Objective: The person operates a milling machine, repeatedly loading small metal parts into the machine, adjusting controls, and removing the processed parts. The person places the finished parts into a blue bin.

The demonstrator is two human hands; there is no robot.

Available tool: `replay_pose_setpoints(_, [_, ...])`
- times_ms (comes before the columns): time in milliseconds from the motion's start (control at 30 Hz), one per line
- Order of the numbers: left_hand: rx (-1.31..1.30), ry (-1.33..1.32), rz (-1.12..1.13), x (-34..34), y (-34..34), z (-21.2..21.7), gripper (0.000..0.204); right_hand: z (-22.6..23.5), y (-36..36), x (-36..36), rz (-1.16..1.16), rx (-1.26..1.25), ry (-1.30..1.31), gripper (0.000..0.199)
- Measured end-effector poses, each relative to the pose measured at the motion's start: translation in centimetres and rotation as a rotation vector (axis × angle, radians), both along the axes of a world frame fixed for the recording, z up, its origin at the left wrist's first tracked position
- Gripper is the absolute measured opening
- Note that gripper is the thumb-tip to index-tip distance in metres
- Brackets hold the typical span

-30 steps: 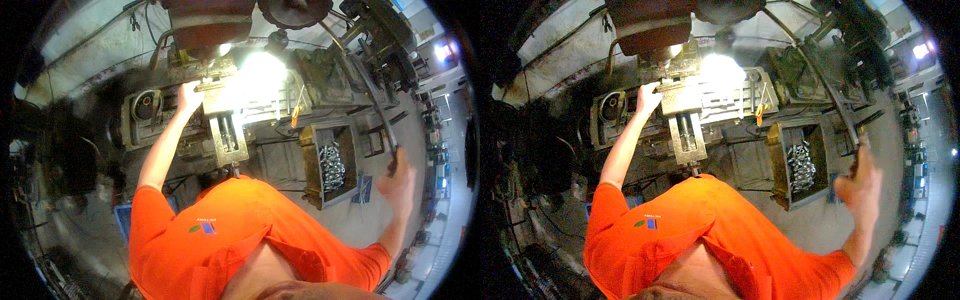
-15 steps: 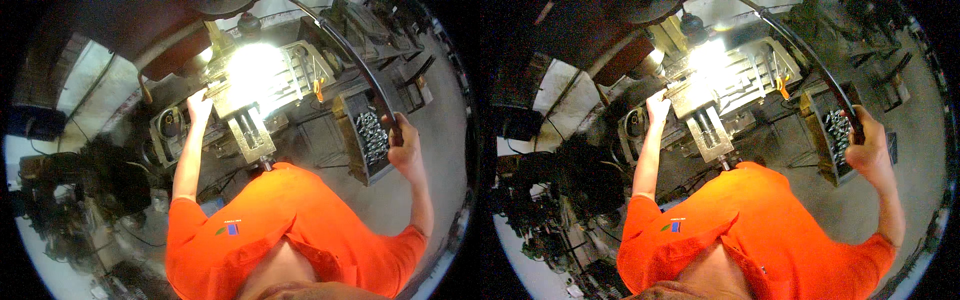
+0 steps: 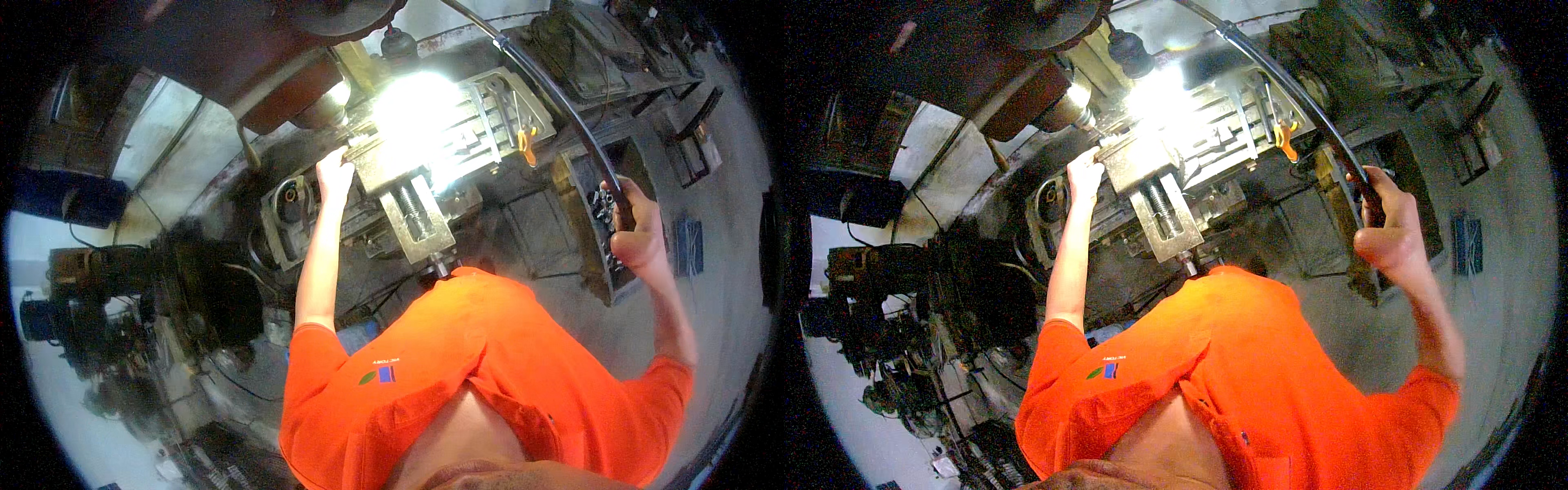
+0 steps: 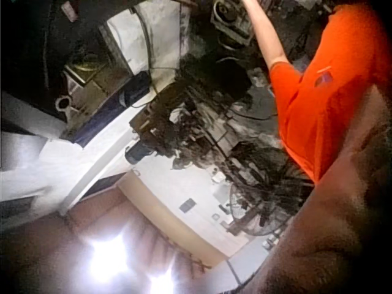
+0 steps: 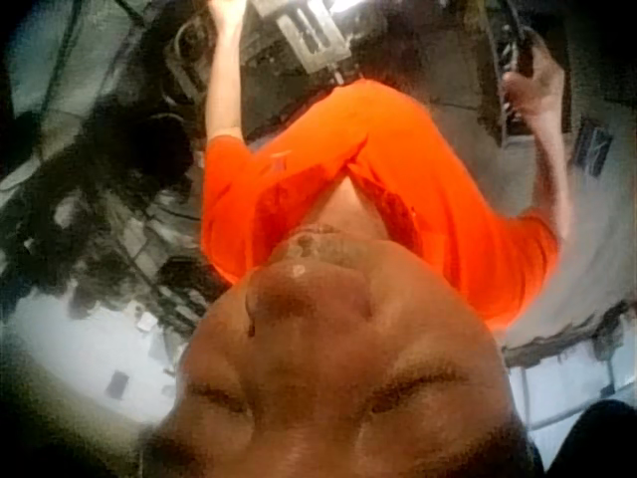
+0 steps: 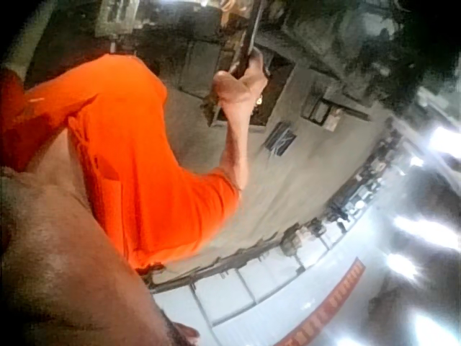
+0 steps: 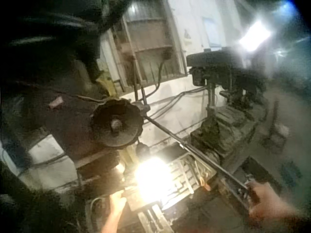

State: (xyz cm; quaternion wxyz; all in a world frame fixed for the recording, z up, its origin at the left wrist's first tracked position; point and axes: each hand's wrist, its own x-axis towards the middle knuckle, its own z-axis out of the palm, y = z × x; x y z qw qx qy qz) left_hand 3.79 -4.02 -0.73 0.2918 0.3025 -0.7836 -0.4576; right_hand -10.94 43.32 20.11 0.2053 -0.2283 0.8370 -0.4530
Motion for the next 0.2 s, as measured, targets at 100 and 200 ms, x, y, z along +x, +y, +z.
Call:
replay_pose_setpoints(100, [0.074, 0.012, -0.024, 0.7, 0.7, 1.1, 0.040, -0.4, 0.0, 0.0, 0.008, -0.039, -0.001, 0.051])
replay_pose_setpoints(200, [0.192, 0.111, -0.010, 2.3, 0.5, 0.6, 0.040, -0.9, 0.1, 0.0, 0.029, -0.082, -0.012, 0.051])
